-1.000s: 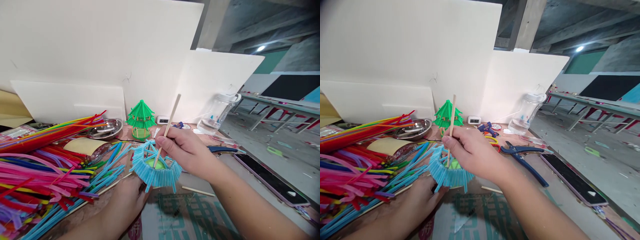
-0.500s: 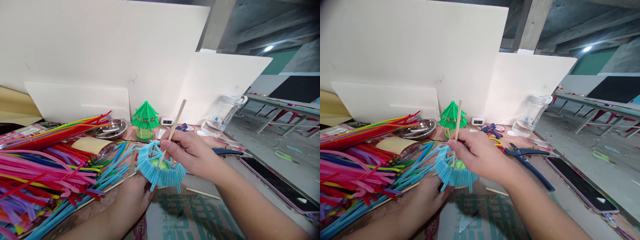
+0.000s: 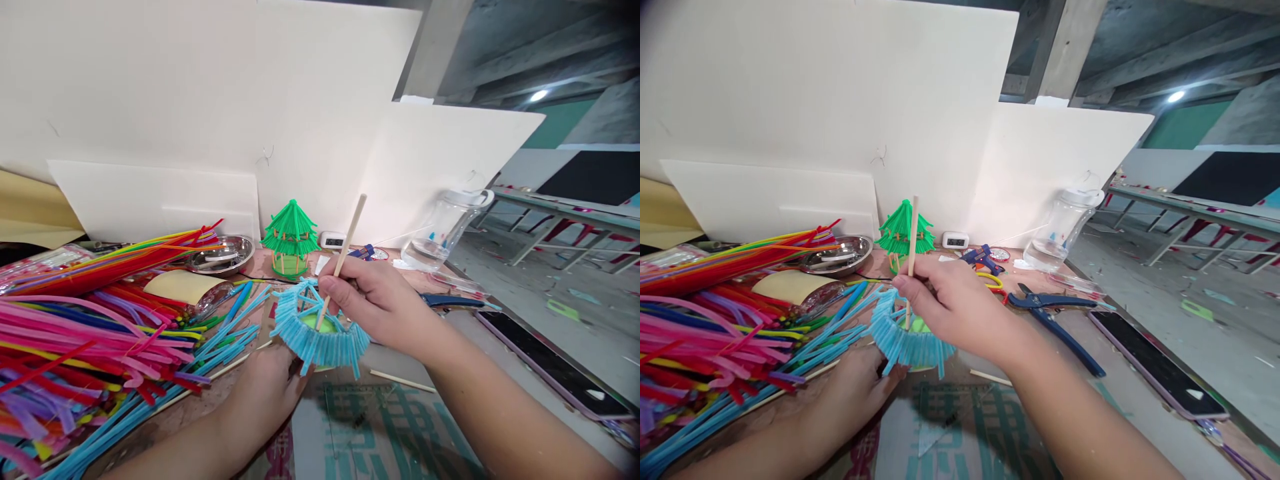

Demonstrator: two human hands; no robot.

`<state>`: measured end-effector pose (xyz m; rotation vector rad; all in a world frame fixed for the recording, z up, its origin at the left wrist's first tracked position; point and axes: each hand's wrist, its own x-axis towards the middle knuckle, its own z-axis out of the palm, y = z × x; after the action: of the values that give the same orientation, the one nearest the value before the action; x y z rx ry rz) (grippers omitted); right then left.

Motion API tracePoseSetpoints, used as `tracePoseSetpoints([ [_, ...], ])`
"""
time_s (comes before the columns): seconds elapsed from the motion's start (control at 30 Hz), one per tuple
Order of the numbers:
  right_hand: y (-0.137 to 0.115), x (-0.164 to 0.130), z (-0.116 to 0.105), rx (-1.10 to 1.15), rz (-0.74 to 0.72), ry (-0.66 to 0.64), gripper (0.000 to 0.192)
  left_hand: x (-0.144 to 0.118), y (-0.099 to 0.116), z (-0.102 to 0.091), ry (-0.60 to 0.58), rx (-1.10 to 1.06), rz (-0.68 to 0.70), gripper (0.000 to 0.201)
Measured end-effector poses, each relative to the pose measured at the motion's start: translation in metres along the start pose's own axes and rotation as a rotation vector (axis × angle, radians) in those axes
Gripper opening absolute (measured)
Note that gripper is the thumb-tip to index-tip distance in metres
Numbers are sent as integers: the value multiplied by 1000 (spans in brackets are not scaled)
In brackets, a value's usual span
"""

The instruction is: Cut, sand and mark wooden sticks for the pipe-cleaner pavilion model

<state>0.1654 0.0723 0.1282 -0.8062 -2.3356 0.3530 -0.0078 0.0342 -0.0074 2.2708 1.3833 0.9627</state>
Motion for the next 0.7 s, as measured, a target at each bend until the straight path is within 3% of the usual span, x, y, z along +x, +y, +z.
tracePoseSetpoints([
  [0.4,2,-1,2,41,29,31,28,-2,0,-1,-49,33,-52,24],
  [0.7,11,4,19,25,91,76,27,6,-6,-4,-24,144,-141,32],
])
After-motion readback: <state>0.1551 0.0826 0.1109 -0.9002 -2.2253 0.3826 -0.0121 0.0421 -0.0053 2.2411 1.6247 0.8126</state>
